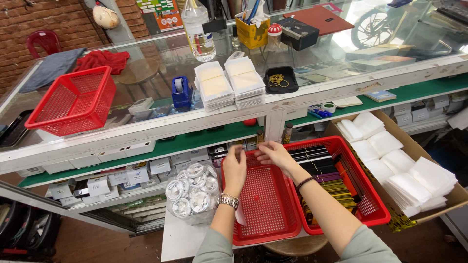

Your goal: The person repeatedly picks up small white paper sheets and places them into clear plastic sleeves, then stacks the filled sleeves in a red basket. The person also handles yellow and black rectangular items, placing them into the same basket. The task is performed at a glass counter with various stationery items visible.

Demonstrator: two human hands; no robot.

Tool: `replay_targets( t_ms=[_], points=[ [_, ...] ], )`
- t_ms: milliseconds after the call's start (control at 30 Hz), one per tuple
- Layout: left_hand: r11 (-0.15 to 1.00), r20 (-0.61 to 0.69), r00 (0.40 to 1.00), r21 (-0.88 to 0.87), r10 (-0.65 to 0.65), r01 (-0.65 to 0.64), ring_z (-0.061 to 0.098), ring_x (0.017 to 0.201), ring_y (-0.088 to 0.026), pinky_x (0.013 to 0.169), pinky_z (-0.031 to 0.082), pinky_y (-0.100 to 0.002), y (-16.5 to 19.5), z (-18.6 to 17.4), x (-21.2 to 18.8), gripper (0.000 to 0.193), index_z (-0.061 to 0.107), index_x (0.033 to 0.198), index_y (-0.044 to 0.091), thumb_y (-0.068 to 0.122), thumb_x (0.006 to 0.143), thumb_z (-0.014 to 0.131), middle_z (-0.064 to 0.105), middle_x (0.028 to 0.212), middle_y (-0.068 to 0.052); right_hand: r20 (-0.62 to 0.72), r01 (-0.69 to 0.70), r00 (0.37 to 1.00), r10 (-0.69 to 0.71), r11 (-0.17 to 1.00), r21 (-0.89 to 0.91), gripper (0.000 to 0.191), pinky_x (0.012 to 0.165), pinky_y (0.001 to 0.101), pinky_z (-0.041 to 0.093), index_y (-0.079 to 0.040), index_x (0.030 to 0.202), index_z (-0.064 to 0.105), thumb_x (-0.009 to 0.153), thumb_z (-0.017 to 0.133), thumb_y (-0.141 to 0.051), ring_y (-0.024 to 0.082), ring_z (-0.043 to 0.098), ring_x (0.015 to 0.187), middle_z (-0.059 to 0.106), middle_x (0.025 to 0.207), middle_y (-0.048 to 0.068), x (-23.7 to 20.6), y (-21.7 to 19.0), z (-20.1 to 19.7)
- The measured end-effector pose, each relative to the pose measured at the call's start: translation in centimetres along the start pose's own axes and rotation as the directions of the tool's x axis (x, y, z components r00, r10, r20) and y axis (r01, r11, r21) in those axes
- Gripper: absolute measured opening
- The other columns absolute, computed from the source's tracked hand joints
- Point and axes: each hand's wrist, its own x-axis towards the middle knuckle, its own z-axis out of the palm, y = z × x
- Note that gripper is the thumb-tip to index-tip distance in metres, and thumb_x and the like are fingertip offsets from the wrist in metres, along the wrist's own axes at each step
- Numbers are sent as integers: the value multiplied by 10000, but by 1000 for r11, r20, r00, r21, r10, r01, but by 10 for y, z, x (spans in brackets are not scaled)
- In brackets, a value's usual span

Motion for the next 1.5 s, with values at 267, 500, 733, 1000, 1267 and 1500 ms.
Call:
replay_targets(
  t_ms=[267,500,733,1000,1267,1500],
  points=[
    [940,341,895,278,-287,195,670,1124,-306,1005,497,-437,-2,26,-42,342,659,1211,71,273,936,637,723,1158,-152,-172,-96,981,85,994,-56,345,838,331,598,-34,1274,629,1018,569,-257,187,721,966,744,1096,103,-39,42,-41],
    [727,248,907,681,-341,87,254,1479,-413,1214,124,-614,-15,11,-59,592,506,1417,65,340,918,667,385,1532,-213,-338,-146,937,90,979,-144,337,920,336,582,-57,1274,641,1005,571,-247,166,675,1107,719,1202,61,-51,56,-89],
    [681,248,938,732,-242,-18,159,1496,-432,1204,77,-605,-31,4,-78,718,447,1443,50,247,821,744,255,1588,-243,-476,-193,879,-31,890,-414,310,967,400,554,-79,1215,681,952,664,-241,251,661,1110,680,1216,110,-62,70,-109],
    [889,416,908,436,-58,-143,307,1449,-386,1198,206,-541,-7,64,-74,502,555,1363,50,172,891,675,454,1494,-197,-42,47,982,-184,451,-892,403,1005,380,479,-142,1130,696,753,834,-176,294,548,1159,579,1144,93,-81,74,-121],
    [891,777,603,132,178,-434,566,1074,-291,1010,406,-449,16,107,-109,103,775,930,110,150,855,717,686,1021,-96,72,33,995,70,447,-894,239,923,348,565,-91,958,649,834,791,-239,243,683,1021,665,1039,75,-103,90,-147],
    [880,793,597,191,123,-435,549,1049,-271,1009,355,-416,15,117,-116,88,776,859,128,124,773,757,624,971,-87,292,291,956,-21,192,-937,354,921,402,507,-92,979,576,784,846,-211,290,580,1101,578,1064,91,-130,106,-158]
  ],
)
